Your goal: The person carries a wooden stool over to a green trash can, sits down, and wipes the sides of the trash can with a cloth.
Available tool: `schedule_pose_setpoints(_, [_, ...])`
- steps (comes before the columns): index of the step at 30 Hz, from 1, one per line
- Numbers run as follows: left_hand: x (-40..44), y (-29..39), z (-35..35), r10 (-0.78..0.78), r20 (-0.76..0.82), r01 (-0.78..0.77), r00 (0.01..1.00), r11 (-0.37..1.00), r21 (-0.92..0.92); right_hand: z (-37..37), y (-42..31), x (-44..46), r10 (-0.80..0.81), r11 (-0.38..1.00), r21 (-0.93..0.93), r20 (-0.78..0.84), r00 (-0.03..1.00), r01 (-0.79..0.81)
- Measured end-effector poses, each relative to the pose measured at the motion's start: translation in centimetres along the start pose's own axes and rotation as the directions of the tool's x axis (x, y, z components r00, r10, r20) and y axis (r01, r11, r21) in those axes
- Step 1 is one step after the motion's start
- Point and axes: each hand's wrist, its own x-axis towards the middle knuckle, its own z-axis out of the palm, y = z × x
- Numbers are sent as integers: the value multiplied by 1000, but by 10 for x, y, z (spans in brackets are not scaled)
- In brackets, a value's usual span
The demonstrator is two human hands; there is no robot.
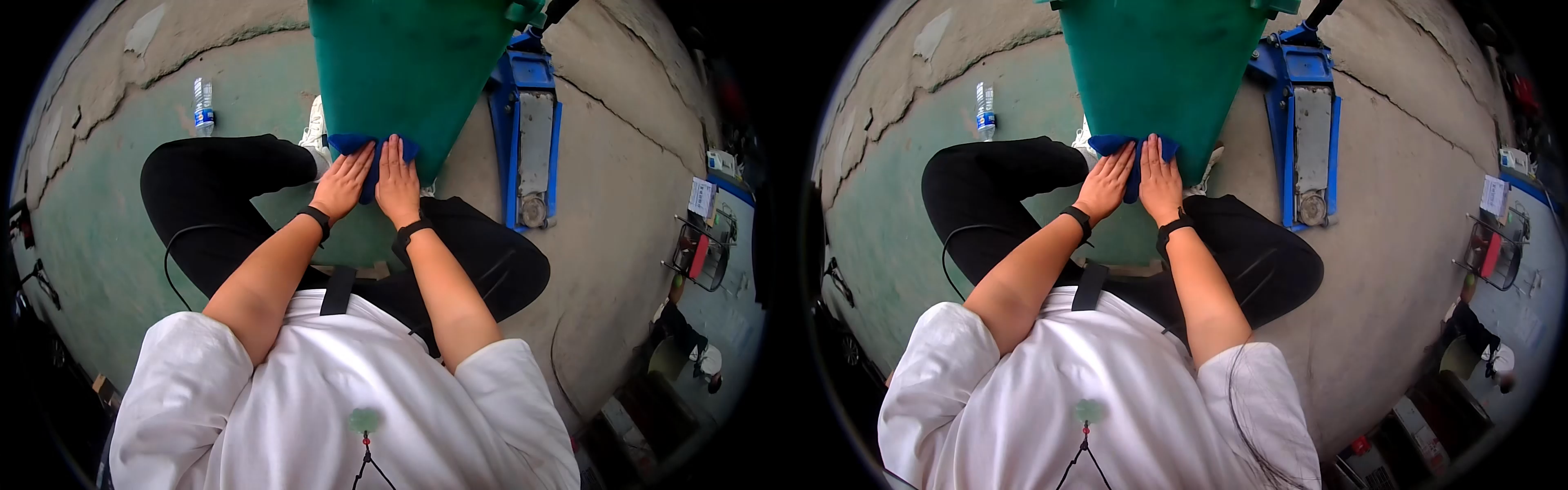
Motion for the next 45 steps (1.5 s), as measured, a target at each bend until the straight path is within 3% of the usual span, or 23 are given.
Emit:
schedule_pose_setpoints(3, [34, -12, -24, -10, -135, 5, 991, 999, -37, -34, 10, 41, -5, 1000, 3, -132, 991, 6])
schedule_pose_setpoints(7, [116, -23, -96, -167, -418, 112, 893, 982, -153, -100, 29, 133, 16, 998, 69, -406, 914, 13])
schedule_pose_setpoints(9, [156, -39, -123, -88, -551, 74, 830, 996, -47, -129, 50, 174, -85, 981, 100, -545, 834, 165])
schedule_pose_setpoints(12, [169, -43, -147, 28, -581, 38, 813, 994, 101, -130, 68, 193, -81, 993, 20, -582, 809, 114])
schedule_pose_setpoints(15, [156, -39, -120, 29, -567, 2, 823, 998, 55, -103, 68, 159, -50, 993, 61, -589, 807, 105])
schedule_pose_setpoints(19, [106, -22, -73, 79, -394, -60, 916, 996, 59, -46, 36, 85, 186, 978, 166, -440, 878, -124])
schedule_pose_setpoints(21, [74, -14, -47, 127, -230, -122, 965, 992, 36, -18, 17, 43, 273, 958, 185, -349, 897, -219])
schedule_pose_setpoints(25, [20, 2, -12, 200, -38, -198, 979, 980, 32, 12, -11, -11, 427, 888, 263, -165, 889, -377])
schedule_pose_setpoints(28, [32, 8, -16, 143, -50, -143, 988, 990, -8, -1, -2, 5, 396, 892, 319, -209, 894, -320])
schedule_pose_setpoints(33, [124, 0, -70, -32, -384, 25, 923, 999, -23, -73, 52, 108, 254, 934, 352, -535, 806, -61])
schedule_pose_setpoints(35, [156, -2, -110, -25, -464, 49, 885, 998, 40, -108, 73, 145, 164, 955, 293, -618, 769, 32])
schedule_pose_setpoints(37, [171, -6, -139, 30, -516, -88, 856, 992, -90, -121, 83, 160, 201, 958, 285, -643, 739, -12])
schedule_pose_setpoints(40, [163, -9, -120, 71, -473, -66, 878, 997, 26, -108, 88, 141, 159, 951, 306, -599, 785, 40])
schedule_pose_setpoints(45, [112, 1, -62, 154, -292, -138, 944, 988, 74, -38, 51, 66, 428, 884, 403, -487, 762, -239])
